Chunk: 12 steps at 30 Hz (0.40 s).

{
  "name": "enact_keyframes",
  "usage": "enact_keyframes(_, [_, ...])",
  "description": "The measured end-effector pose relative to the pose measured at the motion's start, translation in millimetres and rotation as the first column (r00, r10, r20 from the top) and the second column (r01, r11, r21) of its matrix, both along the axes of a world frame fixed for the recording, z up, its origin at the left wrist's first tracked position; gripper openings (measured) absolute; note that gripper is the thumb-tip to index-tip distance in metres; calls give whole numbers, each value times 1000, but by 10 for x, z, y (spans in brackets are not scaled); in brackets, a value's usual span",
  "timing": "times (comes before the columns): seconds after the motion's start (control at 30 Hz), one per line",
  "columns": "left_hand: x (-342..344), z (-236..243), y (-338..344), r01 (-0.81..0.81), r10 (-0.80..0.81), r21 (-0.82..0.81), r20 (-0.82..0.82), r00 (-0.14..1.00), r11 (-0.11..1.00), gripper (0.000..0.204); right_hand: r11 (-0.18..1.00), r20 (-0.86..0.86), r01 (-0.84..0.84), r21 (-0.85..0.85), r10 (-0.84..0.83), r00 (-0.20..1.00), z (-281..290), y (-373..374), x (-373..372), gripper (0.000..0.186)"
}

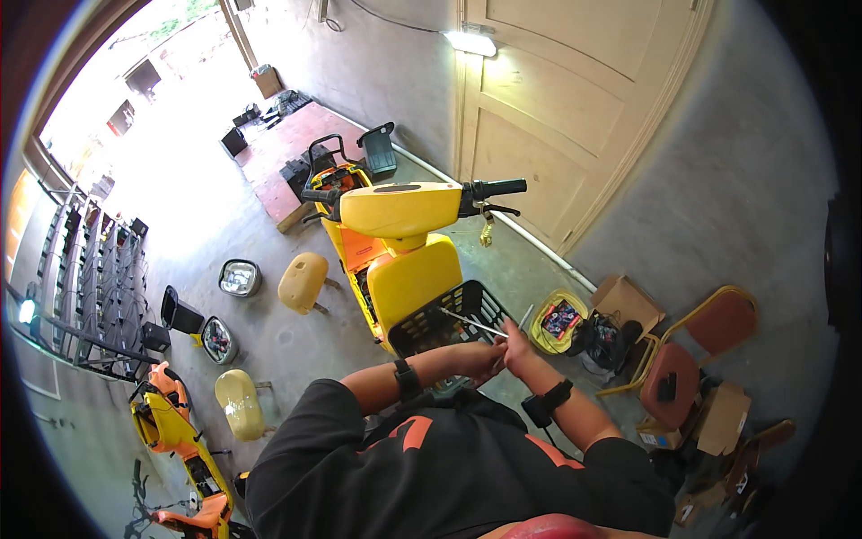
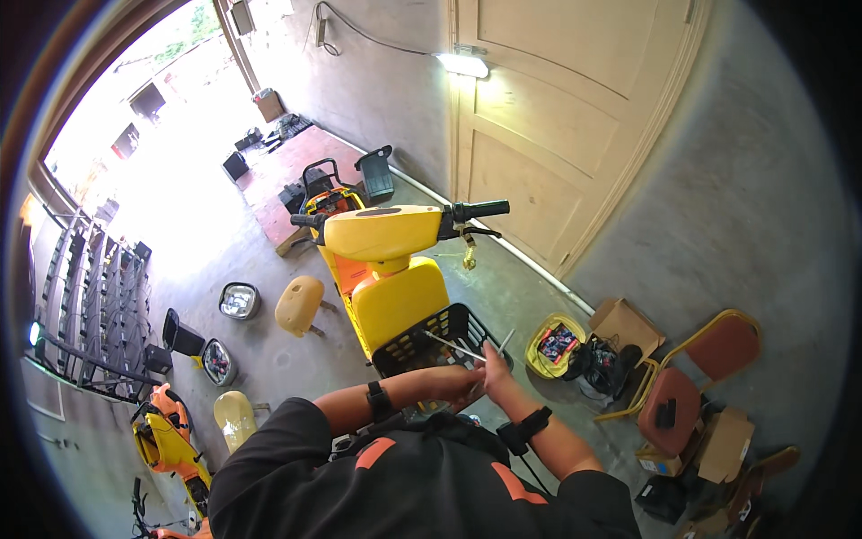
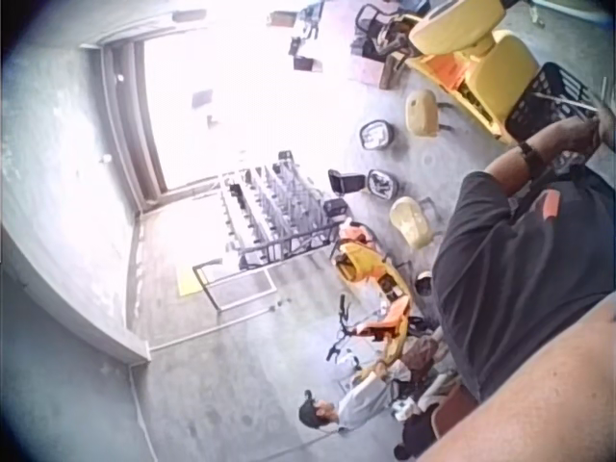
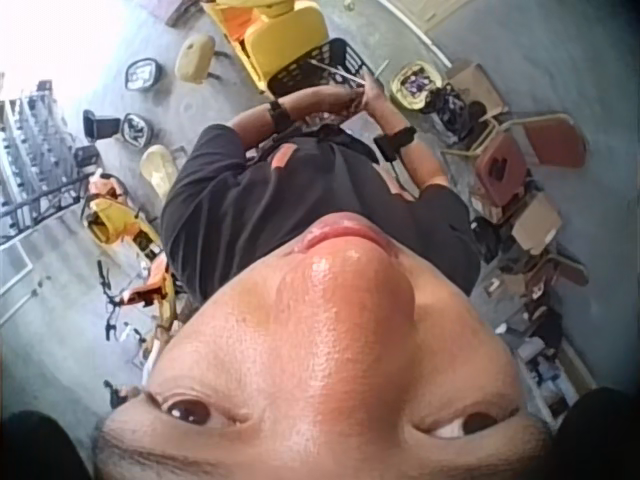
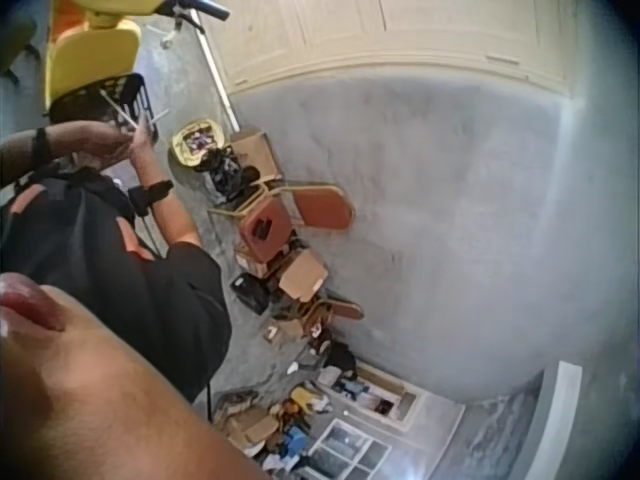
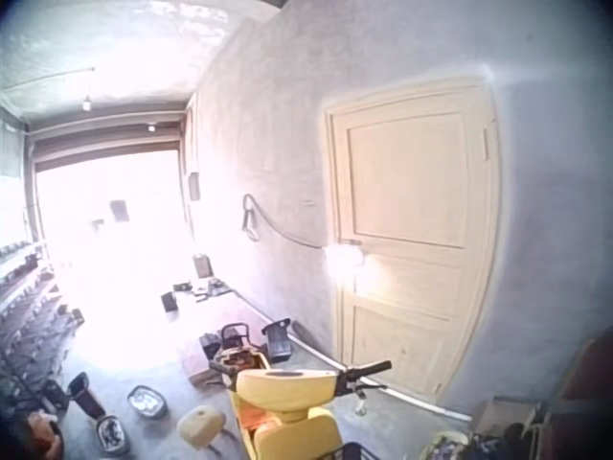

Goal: Repairing a yellow electric scooter by installing a front basket and securing reflectors using a drill and screwdriver.

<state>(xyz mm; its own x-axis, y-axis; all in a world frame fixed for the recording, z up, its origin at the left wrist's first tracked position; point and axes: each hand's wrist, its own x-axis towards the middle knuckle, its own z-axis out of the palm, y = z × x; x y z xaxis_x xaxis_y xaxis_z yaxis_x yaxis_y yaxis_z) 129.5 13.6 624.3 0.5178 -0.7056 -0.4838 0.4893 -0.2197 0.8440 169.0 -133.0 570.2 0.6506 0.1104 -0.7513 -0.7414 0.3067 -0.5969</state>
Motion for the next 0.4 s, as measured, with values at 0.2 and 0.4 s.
enact_keyframes(0.2, [76, -19, -130, -244, 207, -13, -491, 846, 970, 43, 691, 460, 32, -722, 445, 768, 15, -577, 128, 55])
enact_keyframes(0.4, [56, -71, 1, -169, 102, -83, -518, 849, 982, 42, 74, 26, 302, -950, 987, -160, 724, -542, -92, 71])
